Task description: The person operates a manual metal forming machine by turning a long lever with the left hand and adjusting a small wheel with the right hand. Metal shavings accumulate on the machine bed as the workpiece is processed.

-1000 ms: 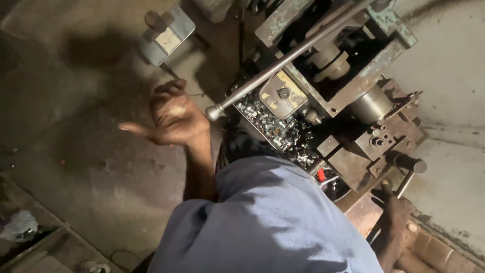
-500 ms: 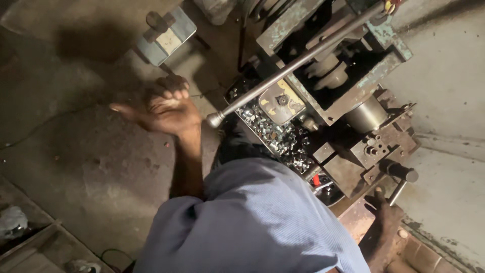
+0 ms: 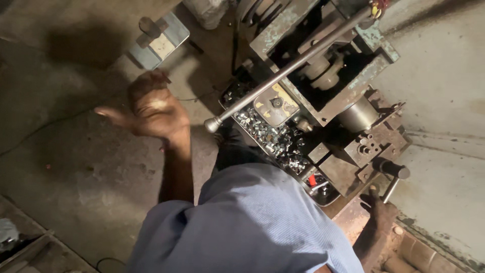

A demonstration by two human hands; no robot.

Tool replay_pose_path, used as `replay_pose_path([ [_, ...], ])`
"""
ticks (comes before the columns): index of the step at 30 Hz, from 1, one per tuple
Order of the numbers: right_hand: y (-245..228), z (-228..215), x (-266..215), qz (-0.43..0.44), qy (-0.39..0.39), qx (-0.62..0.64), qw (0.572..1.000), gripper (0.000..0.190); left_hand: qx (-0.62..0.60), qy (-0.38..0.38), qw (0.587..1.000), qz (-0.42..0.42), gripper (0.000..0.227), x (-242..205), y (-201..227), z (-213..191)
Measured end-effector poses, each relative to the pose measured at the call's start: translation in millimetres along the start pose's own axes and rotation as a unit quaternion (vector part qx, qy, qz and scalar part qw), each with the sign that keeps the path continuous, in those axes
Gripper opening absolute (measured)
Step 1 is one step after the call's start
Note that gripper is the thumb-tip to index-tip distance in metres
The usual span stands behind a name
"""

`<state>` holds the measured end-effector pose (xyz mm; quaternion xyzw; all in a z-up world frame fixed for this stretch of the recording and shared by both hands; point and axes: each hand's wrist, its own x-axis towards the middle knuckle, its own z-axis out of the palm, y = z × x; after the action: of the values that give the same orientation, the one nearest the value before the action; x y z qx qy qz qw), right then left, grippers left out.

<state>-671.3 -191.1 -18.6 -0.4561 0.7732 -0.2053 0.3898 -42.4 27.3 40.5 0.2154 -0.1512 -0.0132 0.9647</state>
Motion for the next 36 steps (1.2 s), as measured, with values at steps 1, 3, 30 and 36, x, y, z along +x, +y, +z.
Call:
replay_pose_path([
  [1, -0.3, -1.1, 2.8, 0.005, 0.003, 0.003, 1.000, 0.052, -0.014, -0.033, 0.999, 0.015, 0.095, -2.2, -4.4, -6.0],
  [3, -2.2, -6.7, -0.1, -0.018, -0.016, 0.007, 1.000, 0.053, -0.023, -0.032, 0.999, 0.011, 0.092, -13.5, -6.8, -16.0],
  [30, 94.1, 187.7, -135.1, 0.016, -0.203, 0.050, 0.978, 0.044, 0.254, -0.038, 0.946, -0.199, 0.066, 28.4, -20.8, -18.9],
  [36, 112.4, 211.2, -108.6, 0.036, -0.260, -0.001, 0.965, 0.040, 0.534, -0.229, 0.814, 0.000, 0.084, 19.1, -16.3, -18.6],
])
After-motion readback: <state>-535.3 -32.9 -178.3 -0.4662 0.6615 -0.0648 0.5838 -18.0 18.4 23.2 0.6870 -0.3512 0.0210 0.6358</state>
